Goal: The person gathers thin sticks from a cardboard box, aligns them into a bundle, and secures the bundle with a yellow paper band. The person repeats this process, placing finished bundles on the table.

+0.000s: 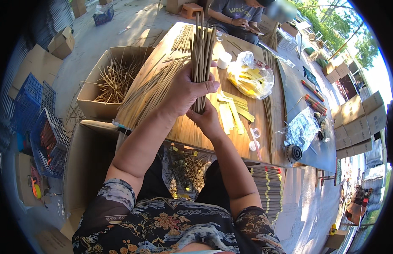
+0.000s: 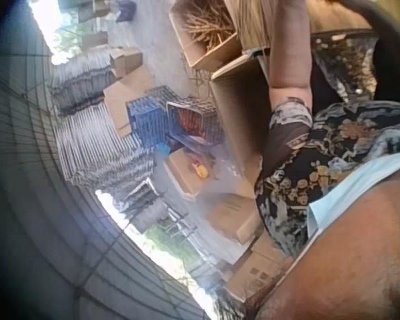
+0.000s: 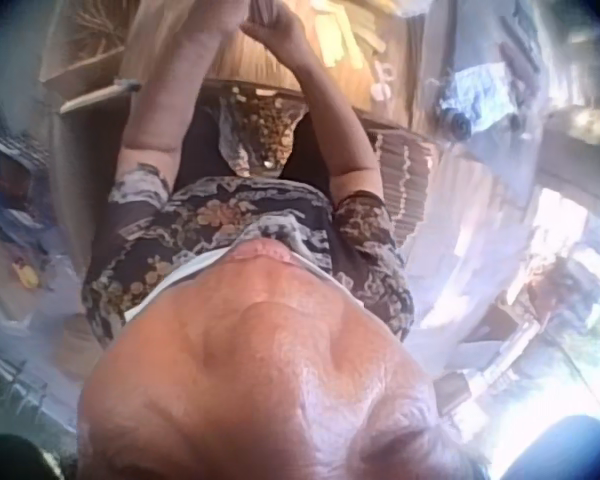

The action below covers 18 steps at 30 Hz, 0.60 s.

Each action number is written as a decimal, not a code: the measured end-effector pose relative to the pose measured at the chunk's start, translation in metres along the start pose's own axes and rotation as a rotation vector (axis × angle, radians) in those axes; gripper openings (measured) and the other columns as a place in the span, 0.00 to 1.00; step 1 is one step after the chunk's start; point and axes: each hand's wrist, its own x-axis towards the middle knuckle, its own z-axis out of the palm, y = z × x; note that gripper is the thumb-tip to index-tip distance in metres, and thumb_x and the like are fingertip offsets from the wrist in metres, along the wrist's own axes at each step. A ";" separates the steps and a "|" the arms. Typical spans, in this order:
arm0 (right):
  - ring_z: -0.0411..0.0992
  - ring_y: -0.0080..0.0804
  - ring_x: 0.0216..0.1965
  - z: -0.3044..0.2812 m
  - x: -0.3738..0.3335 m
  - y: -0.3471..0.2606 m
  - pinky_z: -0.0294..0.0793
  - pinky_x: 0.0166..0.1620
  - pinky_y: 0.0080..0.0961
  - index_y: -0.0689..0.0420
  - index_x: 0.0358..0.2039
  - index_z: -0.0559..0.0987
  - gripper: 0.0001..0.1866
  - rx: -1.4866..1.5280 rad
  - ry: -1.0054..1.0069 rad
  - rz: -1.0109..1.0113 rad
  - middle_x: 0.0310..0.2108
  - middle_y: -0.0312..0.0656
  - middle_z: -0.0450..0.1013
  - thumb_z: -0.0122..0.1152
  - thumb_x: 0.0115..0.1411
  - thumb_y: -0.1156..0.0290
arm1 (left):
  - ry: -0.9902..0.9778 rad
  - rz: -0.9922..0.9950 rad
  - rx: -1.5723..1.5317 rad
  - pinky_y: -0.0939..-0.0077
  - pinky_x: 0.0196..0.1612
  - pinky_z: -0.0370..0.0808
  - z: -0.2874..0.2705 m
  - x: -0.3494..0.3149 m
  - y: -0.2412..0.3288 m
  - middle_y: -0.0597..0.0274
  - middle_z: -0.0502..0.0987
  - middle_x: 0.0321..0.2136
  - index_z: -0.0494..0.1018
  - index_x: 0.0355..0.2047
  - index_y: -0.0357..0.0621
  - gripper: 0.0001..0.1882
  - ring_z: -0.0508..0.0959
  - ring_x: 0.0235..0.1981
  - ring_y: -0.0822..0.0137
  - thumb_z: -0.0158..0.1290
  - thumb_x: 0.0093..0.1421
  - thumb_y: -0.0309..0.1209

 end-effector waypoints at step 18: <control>0.66 0.19 0.31 -0.012 0.004 0.039 0.68 0.36 0.20 0.61 0.37 0.68 0.12 0.091 -0.004 -0.043 0.28 0.34 0.69 0.57 0.55 0.71 | 0.030 0.021 0.189 0.83 0.28 0.69 0.014 0.007 -0.048 0.69 0.69 0.21 0.69 0.35 0.39 0.10 0.69 0.22 0.76 0.54 0.54 0.27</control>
